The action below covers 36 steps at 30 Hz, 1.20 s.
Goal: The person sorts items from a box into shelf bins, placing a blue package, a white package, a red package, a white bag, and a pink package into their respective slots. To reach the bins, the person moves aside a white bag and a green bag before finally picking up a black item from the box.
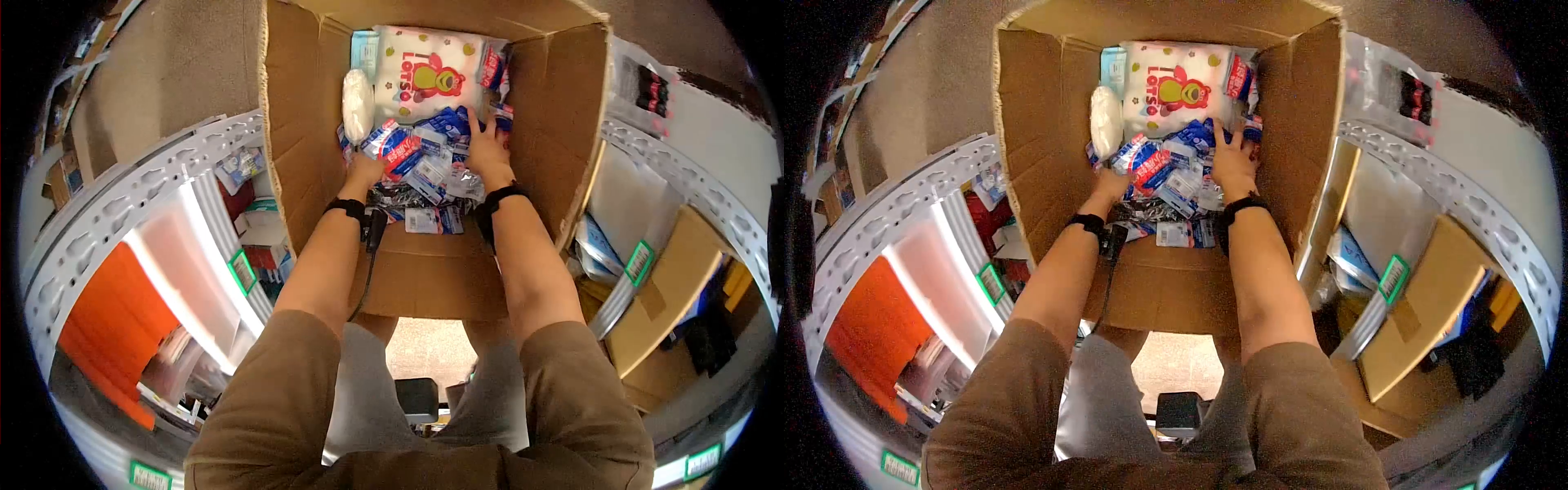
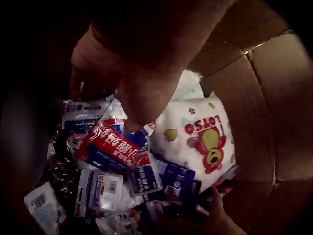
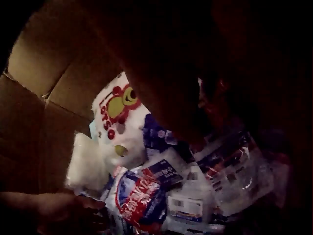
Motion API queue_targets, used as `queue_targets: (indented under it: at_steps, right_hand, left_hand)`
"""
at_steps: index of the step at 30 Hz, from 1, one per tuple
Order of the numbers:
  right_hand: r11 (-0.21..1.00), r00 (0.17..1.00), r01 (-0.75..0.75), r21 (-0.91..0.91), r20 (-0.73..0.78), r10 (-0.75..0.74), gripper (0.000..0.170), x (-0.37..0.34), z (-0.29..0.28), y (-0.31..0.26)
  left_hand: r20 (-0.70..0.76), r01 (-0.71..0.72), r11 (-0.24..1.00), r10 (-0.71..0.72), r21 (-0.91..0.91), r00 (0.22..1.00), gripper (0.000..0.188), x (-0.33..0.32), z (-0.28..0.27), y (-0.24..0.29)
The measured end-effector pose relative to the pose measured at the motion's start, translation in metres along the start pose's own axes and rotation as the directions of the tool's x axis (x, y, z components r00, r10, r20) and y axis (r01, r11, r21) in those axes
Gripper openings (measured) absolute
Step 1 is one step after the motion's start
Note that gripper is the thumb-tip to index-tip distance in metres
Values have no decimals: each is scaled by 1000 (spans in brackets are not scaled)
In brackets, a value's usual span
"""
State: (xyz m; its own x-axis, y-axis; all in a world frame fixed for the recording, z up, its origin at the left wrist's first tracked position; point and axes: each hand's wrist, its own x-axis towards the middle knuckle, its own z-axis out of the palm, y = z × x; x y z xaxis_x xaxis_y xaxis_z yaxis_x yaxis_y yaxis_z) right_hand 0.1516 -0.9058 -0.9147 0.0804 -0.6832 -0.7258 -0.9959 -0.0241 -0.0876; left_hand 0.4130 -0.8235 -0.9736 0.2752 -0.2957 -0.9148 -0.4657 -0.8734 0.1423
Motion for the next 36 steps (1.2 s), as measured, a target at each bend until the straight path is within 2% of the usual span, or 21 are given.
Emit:
queue_targets:
  at_steps: [2,3,4,5,6,7,8,9,10,12,13,17,19,20,22,24,26,29,32,35,36]
  right_hand:
    - [1000,1000,2,19,27,-3,110,8,18,4]
    - [999,999,11,35,34,-12,106,7,25,3]
    - [999,999,21,50,41,-23,104,7,32,6]
    - [994,998,41,104,-48,-36,83,7,39,9]
    - [994,999,33,104,-46,-29,83,7,50,13]
    - [996,997,73,56,-4,-72,66,8,60,16]
    - [993,992,115,10,43,-115,53,4,62,17]
    - [994,995,102,30,7,-103,38,-7,46,10]
    - [994,995,101,34,7,-101,38,-16,45,9]
    - [996,994,81,29,72,-83,32,-37,34,0]
    - [994,998,27,103,52,-32,33,-50,22,-4]
    - [946,995,-83,315,-21,95,38,-80,-11,-11]
    - [795,975,-161,585,-30,219,37,-97,-34,-10]
    - [795,974,-160,585,-36,222,37,-107,-45,-9]
    - [627,960,-56,777,-130,247,36,-139,-86,-11]
    - [615,944,44,788,-235,233,33,-175,-122,-6]
    - [256,980,60,965,-106,169,29,-226,-177,0]
    - [-7,959,247,969,-244,146,25,-300,-247,13]
    - [-152,938,338,929,-321,128,32,-370,-310,27]
    - [-289,913,407,867,-397,95,42,-446,-377,27]
    - [-376,899,421,826,-434,54,45,-469,-393,28]
  left_hand:
    - [6,24,998,-25,61,1000,95,38,23,-19]
    - [-36,-122,986,119,-117,992,97,76,51,-54]
    - [-102,-268,920,249,-285,963,99,75,58,-54]
    - [-112,-236,938,213,-256,971,88,73,61,-53]
    - [-111,-91,990,80,-105,991,78,20,41,-16]
    - [-124,-24,998,16,-59,992,68,-11,29,8]
    - [-132,6,999,-11,-45,991,59,-33,22,25]
    - [-189,-99,987,74,-123,979,45,-44,20,25]
    - [-189,-99,988,76,-119,979,45,-43,23,19]
    - [-418,-349,933,354,91,837,45,-54,20,22]
    - [-399,-299,949,314,102,861,46,-68,12,27]
    - [-324,-346,928,372,136,870,47,-110,-27,51]
    - [-275,-372,927,369,44,888,48,-136,-44,59]
    - [-221,-388,920,368,-52,903,50,-149,-54,64]
    - [-200,-375,923,352,-92,915,52,-168,-70,68]
    - [-209,-494,780,448,-384,869,53,-218,-94,80]
    - [-81,-391,693,435,-606,897,49,-279,-128,95]
    - [-32,-410,624,525,-666,851,50,-351,-176,108]
    - [62,-366,542,616,-756,786,53,-432,-223,138]
    - [89,-426,406,799,-808,594,57,-517,-266,174]
    - [75,-449,391,815,-804,575,57,-547,-279,186]
